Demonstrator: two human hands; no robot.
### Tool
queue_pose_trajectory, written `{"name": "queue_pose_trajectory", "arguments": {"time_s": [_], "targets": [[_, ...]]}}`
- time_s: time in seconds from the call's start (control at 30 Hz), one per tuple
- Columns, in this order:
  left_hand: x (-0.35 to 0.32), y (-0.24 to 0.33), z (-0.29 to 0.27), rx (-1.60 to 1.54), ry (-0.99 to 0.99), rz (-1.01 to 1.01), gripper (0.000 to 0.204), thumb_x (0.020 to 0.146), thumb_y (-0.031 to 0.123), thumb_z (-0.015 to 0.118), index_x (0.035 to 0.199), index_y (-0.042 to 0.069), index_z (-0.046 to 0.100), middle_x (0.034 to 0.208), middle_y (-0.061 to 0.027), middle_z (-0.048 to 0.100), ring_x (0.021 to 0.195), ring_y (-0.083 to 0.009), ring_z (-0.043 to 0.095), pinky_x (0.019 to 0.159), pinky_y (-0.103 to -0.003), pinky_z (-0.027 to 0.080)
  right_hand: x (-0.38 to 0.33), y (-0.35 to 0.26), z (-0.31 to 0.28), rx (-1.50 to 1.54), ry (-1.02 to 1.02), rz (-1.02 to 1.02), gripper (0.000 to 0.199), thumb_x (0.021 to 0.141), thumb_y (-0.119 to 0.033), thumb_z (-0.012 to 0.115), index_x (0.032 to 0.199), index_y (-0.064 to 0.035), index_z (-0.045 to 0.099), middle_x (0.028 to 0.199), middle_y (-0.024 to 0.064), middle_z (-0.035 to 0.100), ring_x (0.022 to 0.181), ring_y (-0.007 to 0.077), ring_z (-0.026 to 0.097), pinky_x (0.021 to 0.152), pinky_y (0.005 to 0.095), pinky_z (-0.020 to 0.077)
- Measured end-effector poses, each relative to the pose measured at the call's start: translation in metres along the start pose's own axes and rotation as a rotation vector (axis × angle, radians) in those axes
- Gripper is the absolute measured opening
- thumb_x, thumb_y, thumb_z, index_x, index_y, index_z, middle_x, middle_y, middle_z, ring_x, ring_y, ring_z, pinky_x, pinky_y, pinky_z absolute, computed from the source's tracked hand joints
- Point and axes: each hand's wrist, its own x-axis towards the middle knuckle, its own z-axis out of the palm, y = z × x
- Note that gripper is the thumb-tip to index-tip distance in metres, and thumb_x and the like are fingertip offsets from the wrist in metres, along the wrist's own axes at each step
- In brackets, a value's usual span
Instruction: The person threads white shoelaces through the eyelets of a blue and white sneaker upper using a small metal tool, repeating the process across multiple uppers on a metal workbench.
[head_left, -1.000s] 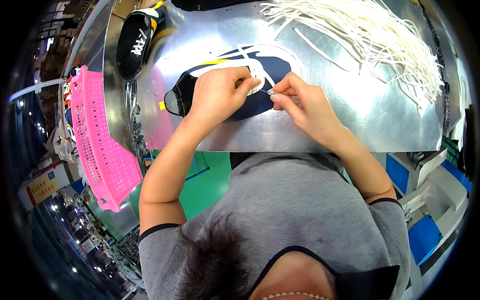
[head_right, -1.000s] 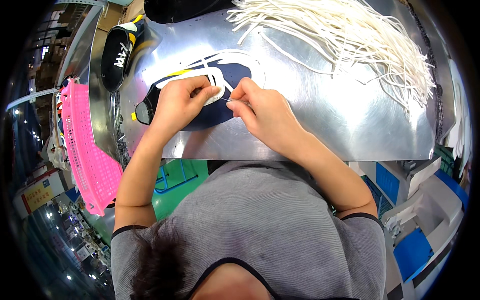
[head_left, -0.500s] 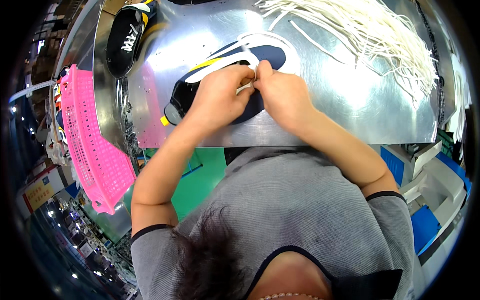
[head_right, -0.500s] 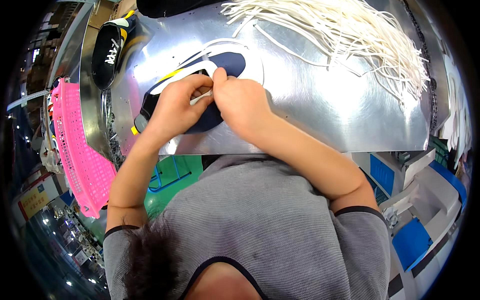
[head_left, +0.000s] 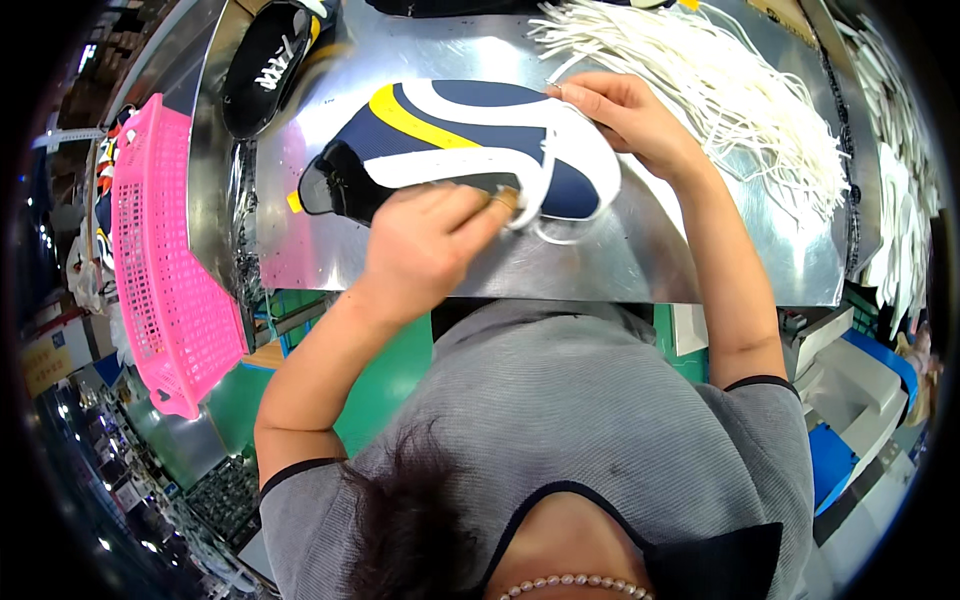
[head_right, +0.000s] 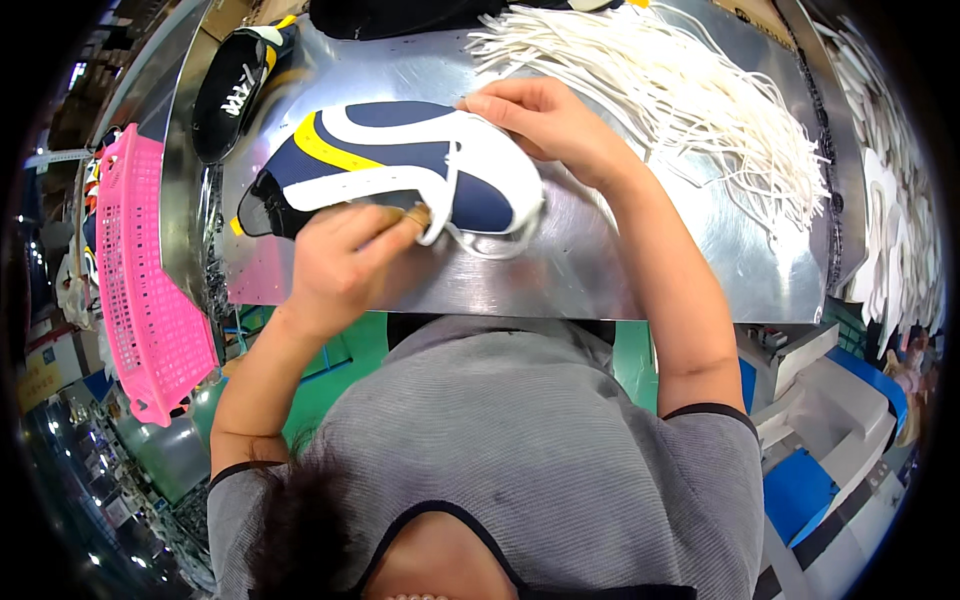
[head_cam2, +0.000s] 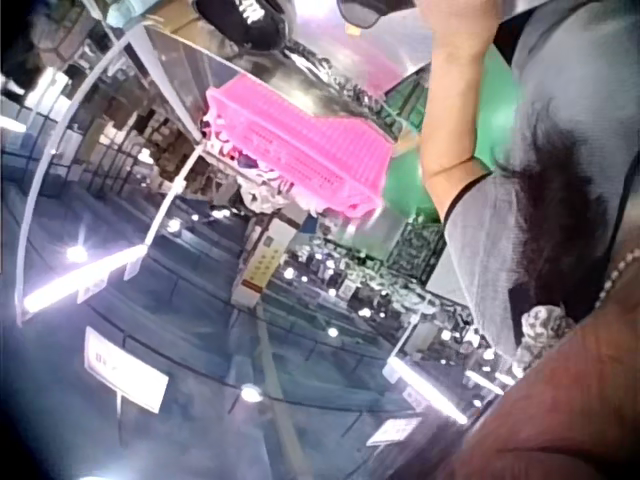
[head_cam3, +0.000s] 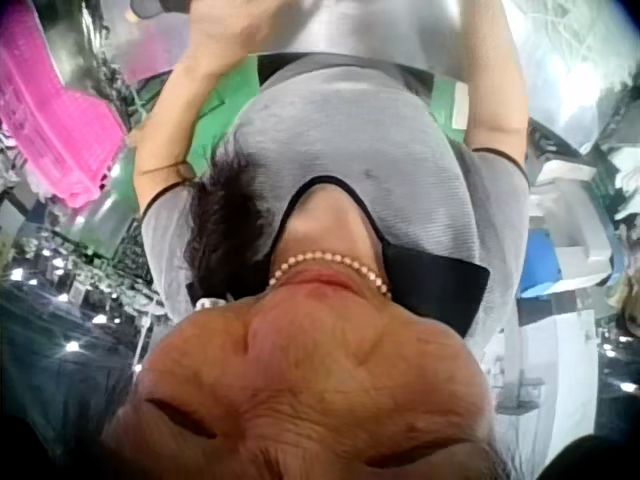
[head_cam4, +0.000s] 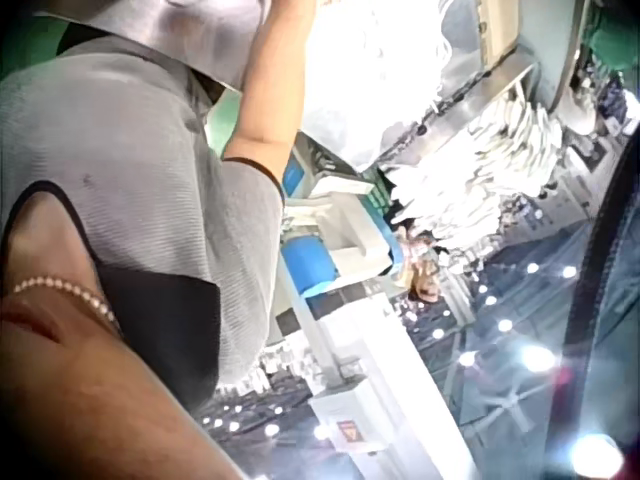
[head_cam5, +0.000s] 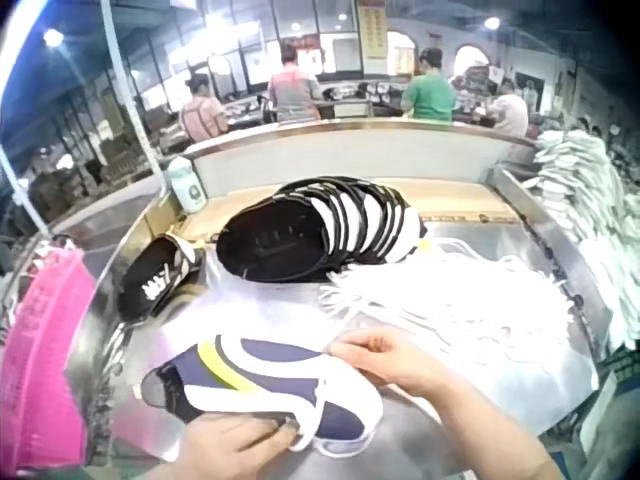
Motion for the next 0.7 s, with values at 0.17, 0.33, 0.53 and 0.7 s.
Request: {"name": "queue_pose_trajectory", "arguments": {"time_s": [0.17, 0.33, 0.53, 0.7], "targets": [[-0.019, -0.032, 0.001, 0.035, 0.029, -0.200, 0.032, 0.075, 0.002, 0.063, 0.104, 0.009, 0.072, 0.074, -0.0033, 0.055, 0.064, -0.0221, 0.058, 0.058, -0.034, 0.047, -0.084, -0.004, -0.028, -0.344, -0.085, -0.171, 0.021, 0.088, -0.022, 0.074, 0.097, -0.0024, 0.078, 0.077, 0.0064, 0.074, 0.059, 0.0099, 0.060, 0.062, 0.0261, 0.0498], [0.005, -0.031, 0.008, -0.005, 0.069, -0.194, 0.030, 0.074, 0.002, 0.064, 0.102, 0.007, 0.072, 0.073, -0.0040, 0.056, 0.065, -0.0232, 0.059, 0.058, -0.035, 0.048, -0.072, -0.013, -0.009, -0.190, 0.178, -0.080, 0.038, 0.080, -0.012, 0.079, 0.115, -0.0009, 0.071, 0.105, 0.0095, 0.074, 0.094, 0.0137, 0.065, 0.087, 0.0292, 0.0509], [0.010, -0.036, 0.001, -0.500, -0.193, -0.521, 0.027, 0.089, 0.012, 0.065, 0.115, 0.003, 0.067, 0.097, -0.0093, 0.066, 0.089, -0.0219, 0.065, 0.078, -0.032, 0.051, -0.003, 0.005, 0.030, -0.167, 0.364, -0.118, 0.059, 0.073, -0.016, 0.088, 0.120, 0.0002, 0.059, 0.104, 0.0088, 0.067, 0.095, 0.0131, 0.064, 0.082, 0.0271, 0.0512], [0.028, -0.050, -0.018, -1.081, -0.564, -1.266, 0.041, 0.097, 0.035, 0.066, 0.122, 0.003, 0.066, 0.119, -0.0048, 0.067, 0.110, -0.0166, 0.060, 0.099, -0.029, 0.044, -0.006, 0.011, 0.048, -0.132, 0.390, -0.255, 0.060, 0.072, -0.017, 0.089, 0.119, 0.0004, 0.056, 0.096, 0.0074, 0.068, 0.087, 0.0125, 0.065, 0.075, 0.0245, 0.0522]]}}
